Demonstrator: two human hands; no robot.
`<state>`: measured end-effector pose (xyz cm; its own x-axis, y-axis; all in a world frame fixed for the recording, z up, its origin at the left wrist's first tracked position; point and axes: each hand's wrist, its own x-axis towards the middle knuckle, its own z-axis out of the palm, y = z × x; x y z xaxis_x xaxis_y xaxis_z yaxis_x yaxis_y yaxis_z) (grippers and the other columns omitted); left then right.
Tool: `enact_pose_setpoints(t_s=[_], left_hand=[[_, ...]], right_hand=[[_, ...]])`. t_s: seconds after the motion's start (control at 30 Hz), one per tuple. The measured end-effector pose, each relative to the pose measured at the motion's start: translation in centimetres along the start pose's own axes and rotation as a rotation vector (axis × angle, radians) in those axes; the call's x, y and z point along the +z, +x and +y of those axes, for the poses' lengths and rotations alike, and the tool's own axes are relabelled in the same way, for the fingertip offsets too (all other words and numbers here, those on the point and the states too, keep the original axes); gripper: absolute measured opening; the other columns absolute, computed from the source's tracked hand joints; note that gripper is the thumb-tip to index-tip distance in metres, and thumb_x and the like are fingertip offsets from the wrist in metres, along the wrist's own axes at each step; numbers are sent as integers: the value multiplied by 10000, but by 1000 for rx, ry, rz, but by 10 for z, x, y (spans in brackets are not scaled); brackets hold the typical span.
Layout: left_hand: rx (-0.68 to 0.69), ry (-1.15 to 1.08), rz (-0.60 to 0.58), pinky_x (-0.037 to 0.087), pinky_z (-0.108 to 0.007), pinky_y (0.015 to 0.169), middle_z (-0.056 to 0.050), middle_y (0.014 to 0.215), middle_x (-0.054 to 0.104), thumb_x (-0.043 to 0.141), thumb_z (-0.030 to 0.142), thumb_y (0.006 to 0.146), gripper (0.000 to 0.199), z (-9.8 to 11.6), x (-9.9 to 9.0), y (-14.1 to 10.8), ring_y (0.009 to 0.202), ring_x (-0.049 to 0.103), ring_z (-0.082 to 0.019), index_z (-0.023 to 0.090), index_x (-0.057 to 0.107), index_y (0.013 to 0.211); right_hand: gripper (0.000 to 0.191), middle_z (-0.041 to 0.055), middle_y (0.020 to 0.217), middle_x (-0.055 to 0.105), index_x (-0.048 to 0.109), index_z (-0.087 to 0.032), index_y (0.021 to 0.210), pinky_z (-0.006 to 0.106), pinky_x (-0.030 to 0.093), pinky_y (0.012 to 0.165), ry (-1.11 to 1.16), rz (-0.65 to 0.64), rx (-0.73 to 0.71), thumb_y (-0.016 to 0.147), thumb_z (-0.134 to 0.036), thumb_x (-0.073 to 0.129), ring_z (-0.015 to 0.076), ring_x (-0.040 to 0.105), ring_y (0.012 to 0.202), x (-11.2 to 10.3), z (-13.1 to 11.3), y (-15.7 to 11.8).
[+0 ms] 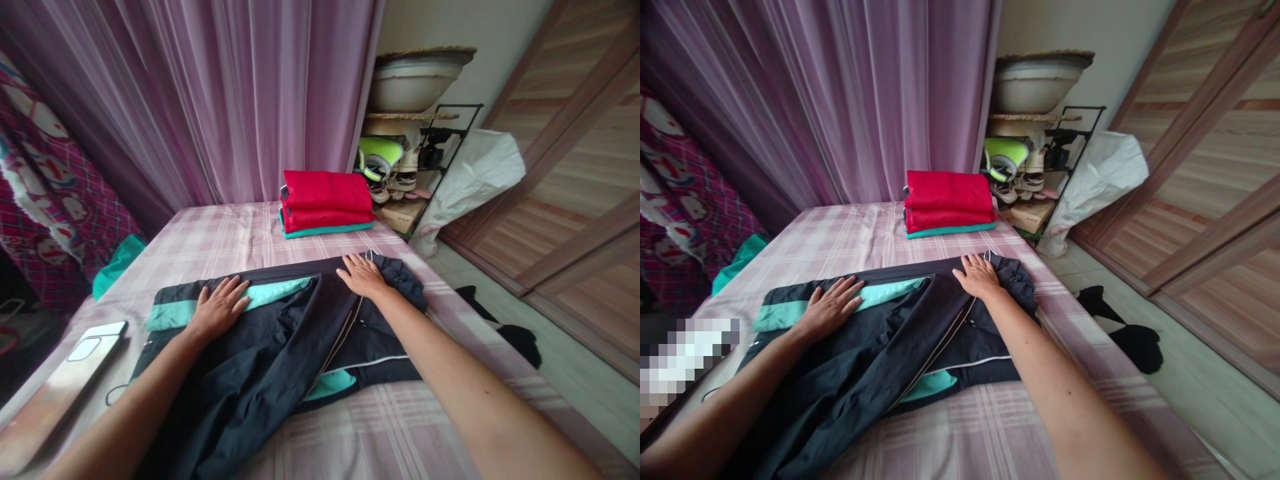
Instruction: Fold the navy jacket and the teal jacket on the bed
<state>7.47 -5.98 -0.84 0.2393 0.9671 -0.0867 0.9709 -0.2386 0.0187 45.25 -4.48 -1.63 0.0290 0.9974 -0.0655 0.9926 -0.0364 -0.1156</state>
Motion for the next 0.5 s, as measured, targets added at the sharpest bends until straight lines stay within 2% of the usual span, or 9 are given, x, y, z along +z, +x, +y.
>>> enact_pose_setpoints(t_s=[0.07,0.17,0.27,0.37,0.43,0.5], left_hand=[[15,-28,1,154,-652,1178,-53,1635,289,301,452,993,553,0,0,2,1518,226,-279,332,354,1531],[48,-78,32,174,-665,1169,-82,1616,336,346,441,974,558,-5,2,3,1502,265,-304,291,409,1507],[144,-179,134,286,-580,1168,-116,1539,465,378,466,952,556,-15,3,-5,1432,402,-292,229,508,1438],[249,-282,244,402,-470,1122,-117,1388,617,401,523,930,525,-24,-5,-32,1278,563,-267,214,636,1284],[260,-317,232,459,-428,1064,-98,1236,701,401,573,920,515,-26,-15,-57,1151,633,-259,224,702,1151],[263,-339,156,499,-393,995,-76,1091,741,389,620,913,535,-25,-27,-83,1042,667,-247,237,734,1054]], right_hand=[[599,128,1598,358,404,-153,1512,438,217,1207,53,50,-49,995,-444,320,244,304,1480,0,5,0],[500,141,1496,508,534,-149,1407,419,318,1169,189,226,-148,961,-320,388,229,441,1399,0,11,-11],[385,110,1321,653,663,-198,1223,418,419,1098,322,387,-237,908,-238,445,231,581,1247,-1,15,-39],[280,57,1115,722,715,-247,1007,390,487,1001,374,426,-319,858,-188,485,221,652,1080,0,16,-77],[247,38,1028,723,716,-255,917,360,504,946,371,415,-368,825,-160,507,210,662,1004,3,14,-99],[245,33,1011,716,719,-257,922,341,505,921,361,401,-406,814,-150,527,203,661,982,7,11,-114]])
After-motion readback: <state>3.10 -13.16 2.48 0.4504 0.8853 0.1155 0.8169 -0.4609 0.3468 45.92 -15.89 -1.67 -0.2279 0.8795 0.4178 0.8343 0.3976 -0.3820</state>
